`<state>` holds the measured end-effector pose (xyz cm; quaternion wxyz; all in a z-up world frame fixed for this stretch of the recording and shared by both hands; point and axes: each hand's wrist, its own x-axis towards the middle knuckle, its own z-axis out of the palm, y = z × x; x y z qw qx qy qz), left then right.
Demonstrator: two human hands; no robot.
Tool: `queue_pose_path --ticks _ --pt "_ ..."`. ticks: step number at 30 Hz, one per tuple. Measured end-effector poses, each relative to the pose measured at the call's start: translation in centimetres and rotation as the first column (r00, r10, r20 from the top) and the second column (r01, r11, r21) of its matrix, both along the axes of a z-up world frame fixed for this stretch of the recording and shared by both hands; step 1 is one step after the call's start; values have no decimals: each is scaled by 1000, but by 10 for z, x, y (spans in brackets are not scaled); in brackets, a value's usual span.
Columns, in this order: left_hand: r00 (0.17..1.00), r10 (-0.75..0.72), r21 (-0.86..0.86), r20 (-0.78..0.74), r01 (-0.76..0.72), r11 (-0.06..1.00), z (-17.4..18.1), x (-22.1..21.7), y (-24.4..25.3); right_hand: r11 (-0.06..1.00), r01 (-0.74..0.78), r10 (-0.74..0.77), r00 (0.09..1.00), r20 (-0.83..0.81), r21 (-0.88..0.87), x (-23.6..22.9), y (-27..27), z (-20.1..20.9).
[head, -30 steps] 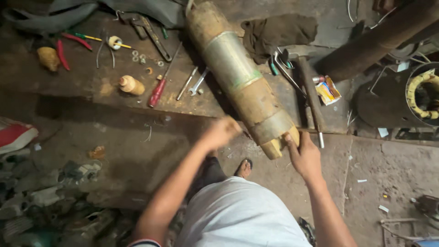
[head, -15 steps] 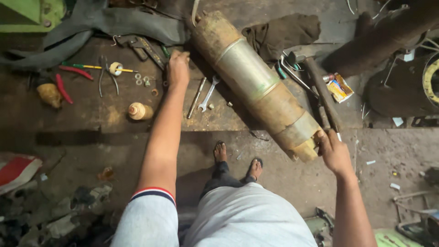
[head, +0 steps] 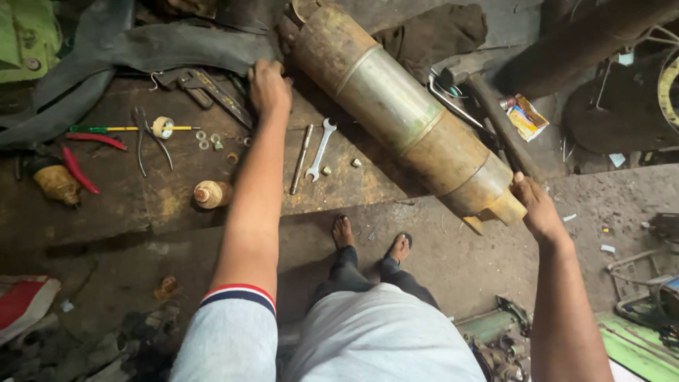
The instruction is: The person works on a large metal cylinder on a workbench, using a hammer to tap a wooden block at one end and then inserting small wooden pieces into slots. The person repeatedly adjusts and taps the wooden components to fit them into the cylinder.
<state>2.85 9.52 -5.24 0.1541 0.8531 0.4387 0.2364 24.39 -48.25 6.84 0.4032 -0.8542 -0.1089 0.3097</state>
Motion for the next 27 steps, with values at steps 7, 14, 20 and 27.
queue_pose_path --ticks 7,14,20,27 --pt "996 -43 -103 -80 35 994 -11 19 24 991 -33 55 985 167 -129 -29 17 31" --pt "624 330 -412 708 -14 911 74 -5 -81 995 -39 62 962 265 -93 -65 34 59" --pt "679 -460 285 572 361 888 121 27 -227 964 -126 236 805 544 -233 -95 29 62" --pt "571 -530 344 627 407 846 97 6 -214 979 -75 181 747 640 -189 -137 28 50"
